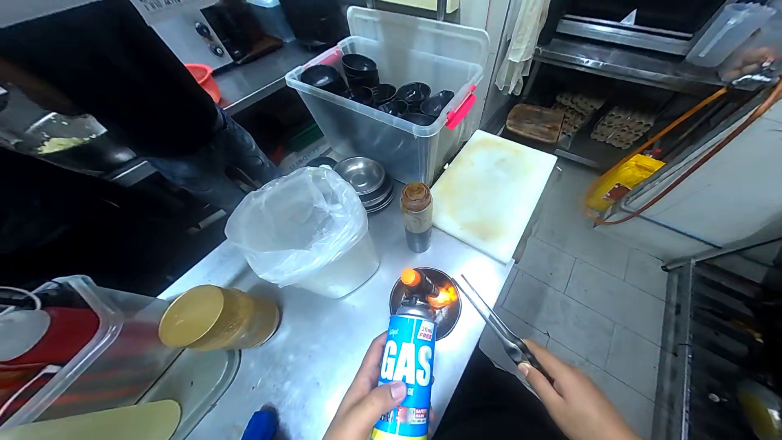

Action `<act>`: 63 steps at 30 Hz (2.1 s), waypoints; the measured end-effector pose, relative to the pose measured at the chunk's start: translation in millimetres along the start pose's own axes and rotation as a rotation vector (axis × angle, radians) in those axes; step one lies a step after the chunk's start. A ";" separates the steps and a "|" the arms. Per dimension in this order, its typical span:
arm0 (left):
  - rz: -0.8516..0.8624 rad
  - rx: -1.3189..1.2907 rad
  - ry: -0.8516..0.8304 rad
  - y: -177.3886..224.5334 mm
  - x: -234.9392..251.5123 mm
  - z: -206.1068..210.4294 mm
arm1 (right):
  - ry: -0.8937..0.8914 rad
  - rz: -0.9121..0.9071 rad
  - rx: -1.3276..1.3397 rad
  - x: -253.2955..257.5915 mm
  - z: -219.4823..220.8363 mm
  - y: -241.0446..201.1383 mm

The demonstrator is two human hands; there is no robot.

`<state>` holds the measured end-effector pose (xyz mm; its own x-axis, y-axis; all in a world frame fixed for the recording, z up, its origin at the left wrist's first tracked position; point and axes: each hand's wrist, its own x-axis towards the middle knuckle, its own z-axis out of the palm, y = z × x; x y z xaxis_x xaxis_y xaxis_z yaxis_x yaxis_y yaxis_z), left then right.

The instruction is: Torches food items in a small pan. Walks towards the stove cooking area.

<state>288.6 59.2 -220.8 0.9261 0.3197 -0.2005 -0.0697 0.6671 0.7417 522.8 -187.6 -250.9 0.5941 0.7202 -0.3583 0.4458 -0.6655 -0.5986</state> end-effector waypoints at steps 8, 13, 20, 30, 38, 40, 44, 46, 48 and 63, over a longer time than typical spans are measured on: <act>-0.004 -0.005 0.020 0.6 -0.1 2.5 | -0.016 -0.017 -0.003 0.9 0.3 1.4; -0.002 0.002 0.025 1.4 0.2 4.3 | -0.006 -0.035 -0.001 0.3 1.3 -0.2; -0.008 -0.012 0.044 -0.5 -1.5 1.8 | -0.016 -0.015 -0.005 0.9 3.4 0.5; 0.001 -0.031 0.051 -1.4 -4.7 0.8 | -0.016 -0.024 -0.011 1.9 5.5 -1.8; 0.002 -0.024 0.040 -2.3 -4.3 -1.2 | -0.010 -0.029 -0.005 1.6 6.5 -0.8; 0.003 -0.027 0.041 -2.7 -4.0 -1.5 | -0.001 -0.033 -0.004 1.2 7.2 -0.9; 0.004 -0.035 0.036 -2.7 -4.1 -2.1 | -0.018 -0.013 -0.008 0.3 7.7 -1.4; 0.005 -0.035 0.027 -2.8 -3.8 -2.5 | -0.018 -0.010 -0.008 0.0 7.6 -1.6; 0.002 -0.036 0.028 -2.6 -3.4 -2.3 | -0.017 -0.020 -0.011 0.0 6.3 -2.1; 0.015 -0.038 0.033 -0.9 -4.7 -2.0 | 0.011 -0.038 -0.004 2.4 7.0 -0.8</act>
<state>283.6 58.4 -221.8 0.9123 0.3514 -0.2104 -0.0985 0.6867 0.7202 519.2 -184.0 -256.3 0.5839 0.7426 -0.3280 0.4709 -0.6390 -0.6083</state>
